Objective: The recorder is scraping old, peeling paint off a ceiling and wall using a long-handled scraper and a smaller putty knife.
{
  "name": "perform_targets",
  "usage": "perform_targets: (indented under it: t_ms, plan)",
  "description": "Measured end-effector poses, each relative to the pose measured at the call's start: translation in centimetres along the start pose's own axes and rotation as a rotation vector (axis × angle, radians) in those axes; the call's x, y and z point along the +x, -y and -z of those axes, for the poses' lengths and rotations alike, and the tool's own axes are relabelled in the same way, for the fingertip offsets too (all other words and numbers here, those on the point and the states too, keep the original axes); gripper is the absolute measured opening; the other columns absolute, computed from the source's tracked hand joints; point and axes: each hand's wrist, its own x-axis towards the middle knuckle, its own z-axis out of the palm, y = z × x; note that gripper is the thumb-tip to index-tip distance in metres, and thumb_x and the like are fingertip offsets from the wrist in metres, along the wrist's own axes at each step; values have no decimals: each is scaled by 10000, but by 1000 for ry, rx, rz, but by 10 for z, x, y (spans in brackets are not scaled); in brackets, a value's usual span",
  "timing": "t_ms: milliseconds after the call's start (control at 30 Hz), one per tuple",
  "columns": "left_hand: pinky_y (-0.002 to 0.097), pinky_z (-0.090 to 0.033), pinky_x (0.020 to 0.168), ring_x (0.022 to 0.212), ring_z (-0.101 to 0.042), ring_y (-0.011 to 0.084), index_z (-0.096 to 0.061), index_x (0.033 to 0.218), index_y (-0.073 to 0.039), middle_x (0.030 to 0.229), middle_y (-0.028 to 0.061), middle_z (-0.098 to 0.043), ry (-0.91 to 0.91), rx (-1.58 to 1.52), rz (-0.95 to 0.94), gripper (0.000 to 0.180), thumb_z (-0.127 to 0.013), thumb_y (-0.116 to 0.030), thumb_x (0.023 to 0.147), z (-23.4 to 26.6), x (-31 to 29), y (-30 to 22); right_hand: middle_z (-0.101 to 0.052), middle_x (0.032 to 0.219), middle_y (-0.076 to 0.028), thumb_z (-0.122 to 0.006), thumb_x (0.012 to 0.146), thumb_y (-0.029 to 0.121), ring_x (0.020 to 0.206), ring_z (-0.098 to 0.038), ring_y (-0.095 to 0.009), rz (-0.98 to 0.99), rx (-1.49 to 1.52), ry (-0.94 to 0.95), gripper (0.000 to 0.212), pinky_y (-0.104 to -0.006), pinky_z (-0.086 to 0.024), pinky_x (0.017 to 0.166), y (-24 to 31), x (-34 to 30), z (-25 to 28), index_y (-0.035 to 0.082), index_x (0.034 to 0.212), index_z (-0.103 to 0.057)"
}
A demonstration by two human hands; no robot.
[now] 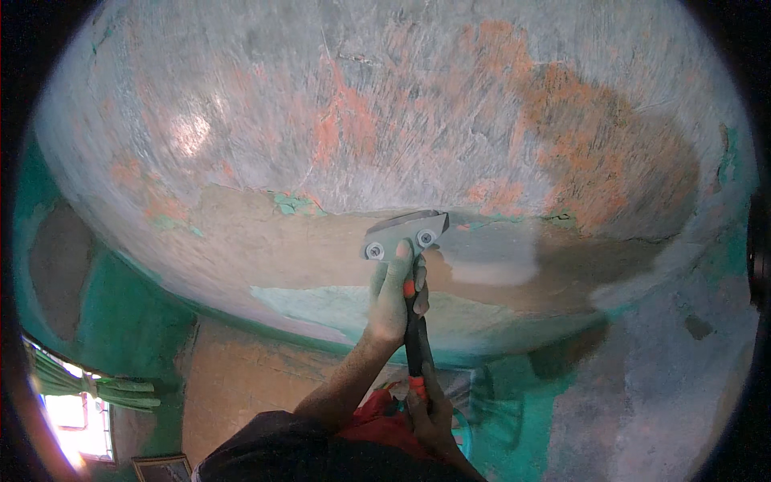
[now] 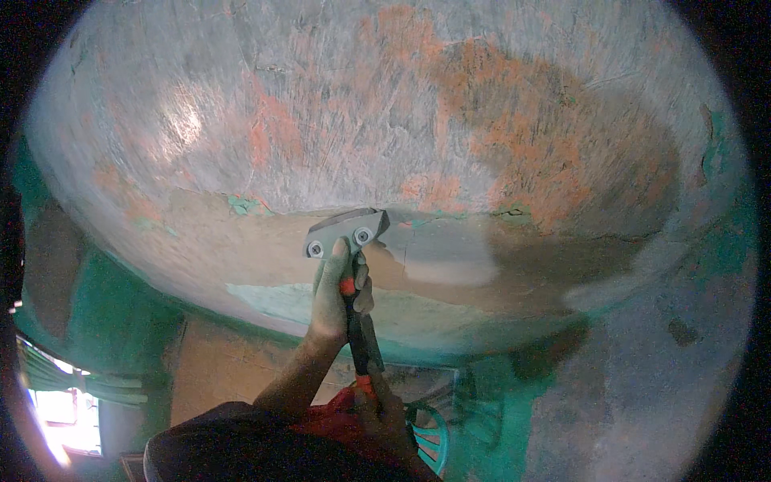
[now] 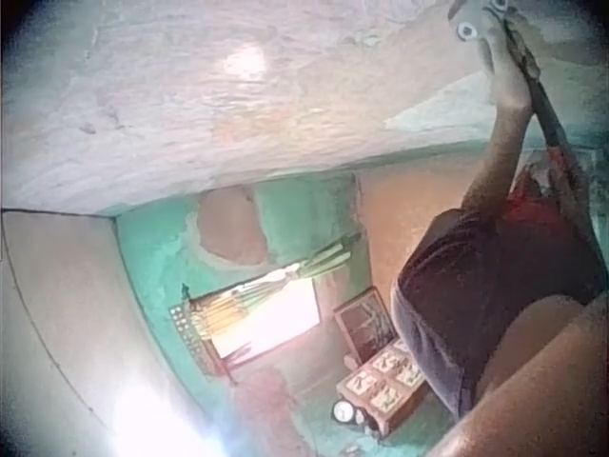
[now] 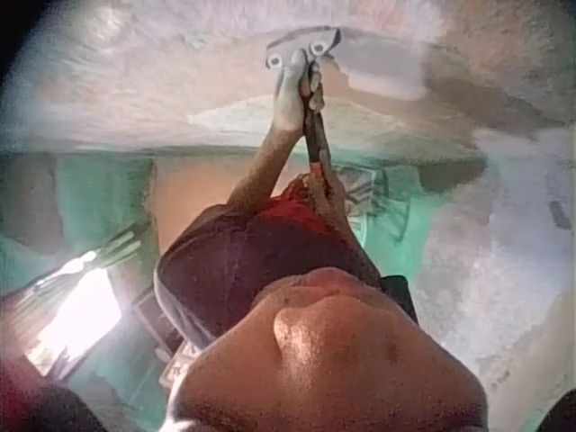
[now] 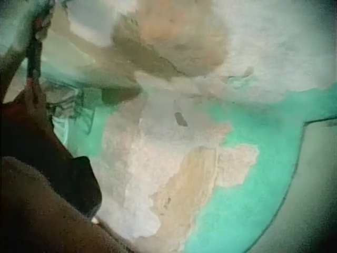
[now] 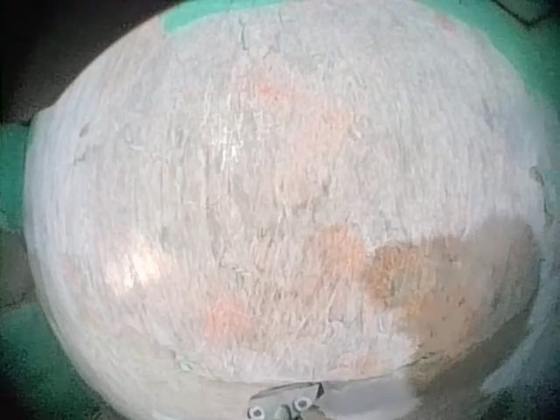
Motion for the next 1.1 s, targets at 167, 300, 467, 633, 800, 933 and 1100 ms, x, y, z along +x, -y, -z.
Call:
perform_targets:
  t_ms: [167,300,467,633,800,933,1100]
  plan:
    - [233,-352,411,440,-433,93,-531,906,-65,662,-4,-476,12,-8,15,383,-500,-441,976,5,-1,3,-521,747,-30,-460,977,90,563,-469,-86,15,38,-20,579,-257,-413,510,-7,-2,-3,43,1503,-224]
    - [229,-348,413,441,-431,92,-536,907,-58,658,-8,-472,36,-3,6,394,-498,-443,977,5,2,1,-523,760,-29,-463,979,103,568,-473,-89,140,-41,-6,590,-257,-419,512,-9,0,-5,42,1507,-207]
    - [231,-327,376,392,-406,89,-515,918,-82,636,-15,-482,51,15,18,376,-468,-449,986,7,5,2,-510,760,-21,-459,983,106,593,-464,-71,101,-35,-10,584,-239,-409,528,-7,1,-7,51,1508,-211]
    - [232,-329,379,397,-409,94,-512,907,-85,632,-16,-477,75,20,-10,379,-460,-452,988,7,5,4,-518,772,-17,-466,987,102,610,-461,-67,111,13,-33,567,-239,-406,542,-20,0,-8,69,1505,-237]
    - [242,-334,382,397,-411,95,-511,909,-83,638,-15,-479,92,27,-17,381,-455,-451,990,6,9,1,-526,777,-19,-474,988,98,609,-467,-74,63,25,-45,570,-244,-407,541,-18,2,-9,76,1506,-238]
    - [241,-335,382,396,-411,92,-516,908,-80,631,-15,-478,55,84,-20,391,-467,-461,983,7,7,7,-657,853,-151,-534,973,191,710,-631,-189,66,1,-81,543,-337,-496,624,-31,2,-6,47,1460,-341]
    - [240,-332,378,396,-416,87,-522,916,-74,629,-17,-482,73,51,-17,412,-489,-481,969,14,8,9,-657,899,-146,-527,976,189,737,-632,-182,-31,14,-51,547,-333,-497,631,-24,5,-8,35,1462,-329]
